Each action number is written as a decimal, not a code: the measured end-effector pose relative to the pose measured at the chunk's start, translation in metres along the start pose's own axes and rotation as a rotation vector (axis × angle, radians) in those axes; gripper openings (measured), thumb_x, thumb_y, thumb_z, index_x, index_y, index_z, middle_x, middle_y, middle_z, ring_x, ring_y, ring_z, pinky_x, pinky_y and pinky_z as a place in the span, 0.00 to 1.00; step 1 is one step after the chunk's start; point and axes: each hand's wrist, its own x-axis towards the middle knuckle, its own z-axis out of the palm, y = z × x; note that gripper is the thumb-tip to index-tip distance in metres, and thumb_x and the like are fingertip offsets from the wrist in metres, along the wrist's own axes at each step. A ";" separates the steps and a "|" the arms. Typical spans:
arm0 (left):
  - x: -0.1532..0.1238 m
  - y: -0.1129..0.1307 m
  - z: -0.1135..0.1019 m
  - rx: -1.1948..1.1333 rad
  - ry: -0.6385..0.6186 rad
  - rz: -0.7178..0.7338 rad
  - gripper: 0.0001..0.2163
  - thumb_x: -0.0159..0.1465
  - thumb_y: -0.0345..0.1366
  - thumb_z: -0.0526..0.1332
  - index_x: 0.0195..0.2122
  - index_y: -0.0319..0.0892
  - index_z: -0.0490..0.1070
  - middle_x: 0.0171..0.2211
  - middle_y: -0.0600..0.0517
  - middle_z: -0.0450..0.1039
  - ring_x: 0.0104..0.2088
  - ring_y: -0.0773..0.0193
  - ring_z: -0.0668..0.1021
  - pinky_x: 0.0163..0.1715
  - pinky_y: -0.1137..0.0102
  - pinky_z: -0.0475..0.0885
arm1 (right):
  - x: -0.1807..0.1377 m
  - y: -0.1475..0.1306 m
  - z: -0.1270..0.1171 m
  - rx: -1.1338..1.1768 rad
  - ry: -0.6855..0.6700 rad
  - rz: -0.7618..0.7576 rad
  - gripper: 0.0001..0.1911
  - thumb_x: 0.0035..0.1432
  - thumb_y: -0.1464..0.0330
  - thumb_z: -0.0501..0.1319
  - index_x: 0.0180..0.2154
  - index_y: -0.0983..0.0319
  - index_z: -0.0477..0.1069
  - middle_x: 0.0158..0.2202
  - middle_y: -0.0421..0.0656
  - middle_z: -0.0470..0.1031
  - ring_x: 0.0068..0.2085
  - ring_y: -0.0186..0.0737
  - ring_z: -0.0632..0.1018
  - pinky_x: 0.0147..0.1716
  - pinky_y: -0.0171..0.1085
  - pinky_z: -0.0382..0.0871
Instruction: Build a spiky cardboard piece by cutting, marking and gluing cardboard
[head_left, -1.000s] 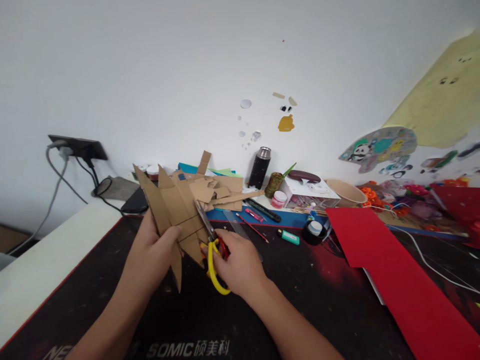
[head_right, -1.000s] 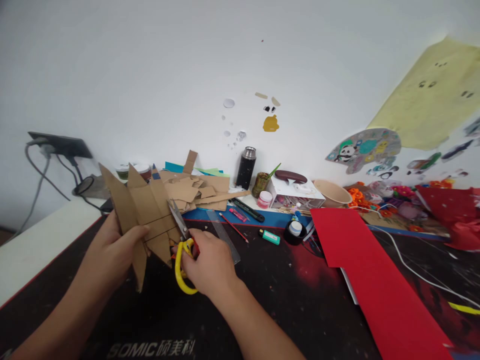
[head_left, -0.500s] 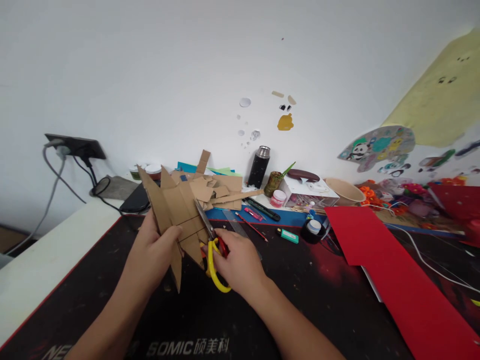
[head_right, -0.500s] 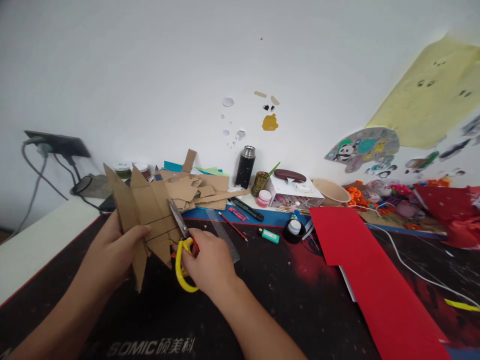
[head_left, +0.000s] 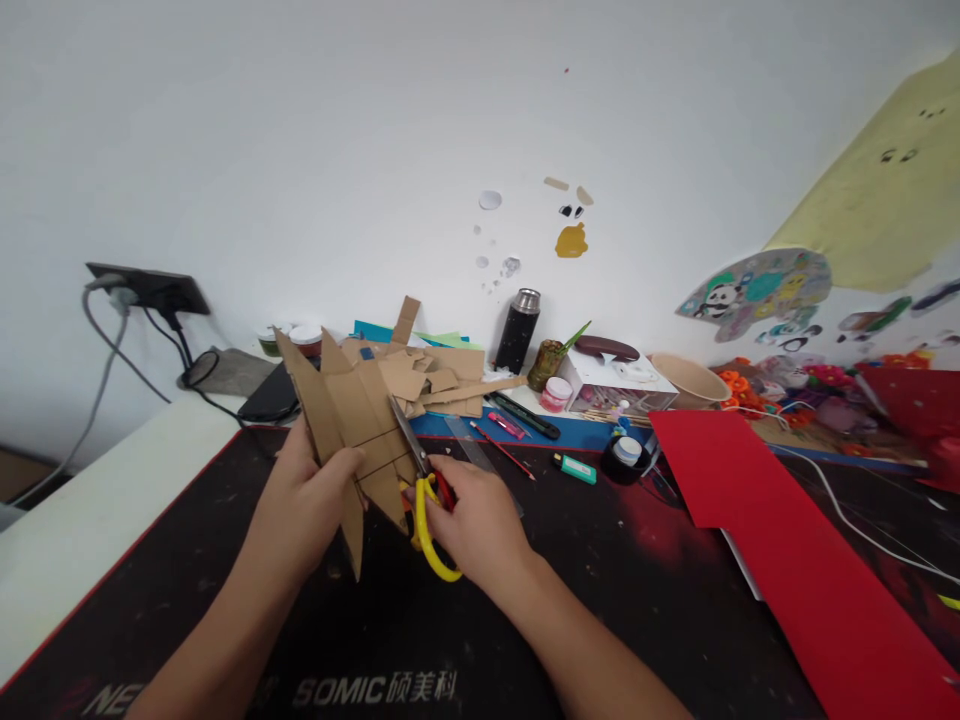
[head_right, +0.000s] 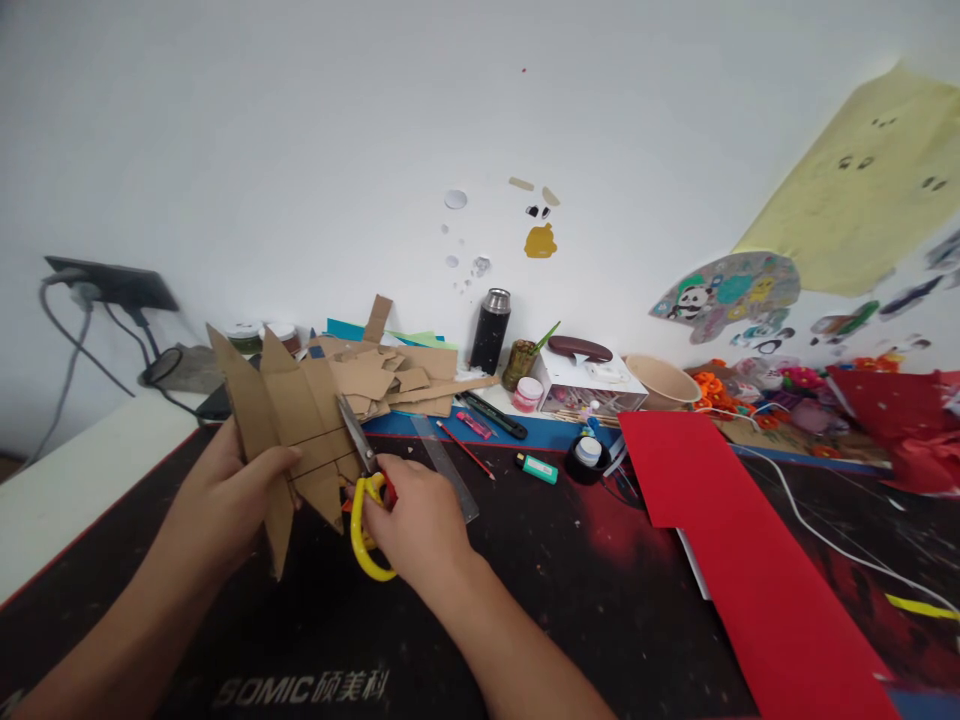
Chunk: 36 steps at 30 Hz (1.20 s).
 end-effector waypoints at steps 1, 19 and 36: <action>0.000 0.001 0.000 -0.021 0.000 -0.016 0.26 0.58 0.36 0.66 0.60 0.46 0.71 0.45 0.48 0.82 0.27 0.59 0.80 0.18 0.71 0.73 | 0.000 0.000 0.000 -0.002 -0.004 -0.001 0.17 0.64 0.67 0.71 0.54 0.60 0.82 0.45 0.49 0.87 0.45 0.50 0.86 0.45 0.40 0.75; -0.002 0.001 0.001 -0.066 0.007 -0.043 0.24 0.58 0.35 0.66 0.57 0.48 0.71 0.39 0.52 0.78 0.24 0.62 0.77 0.17 0.72 0.73 | 0.000 -0.003 0.001 -0.035 0.008 -0.011 0.16 0.63 0.68 0.71 0.52 0.59 0.83 0.43 0.48 0.87 0.43 0.49 0.86 0.42 0.38 0.74; 0.003 -0.004 0.002 -0.106 0.036 0.003 0.25 0.56 0.37 0.67 0.57 0.45 0.73 0.40 0.50 0.81 0.25 0.60 0.78 0.17 0.71 0.73 | 0.002 -0.003 0.000 0.138 0.024 0.089 0.13 0.65 0.63 0.71 0.49 0.60 0.83 0.36 0.45 0.84 0.35 0.43 0.81 0.36 0.36 0.68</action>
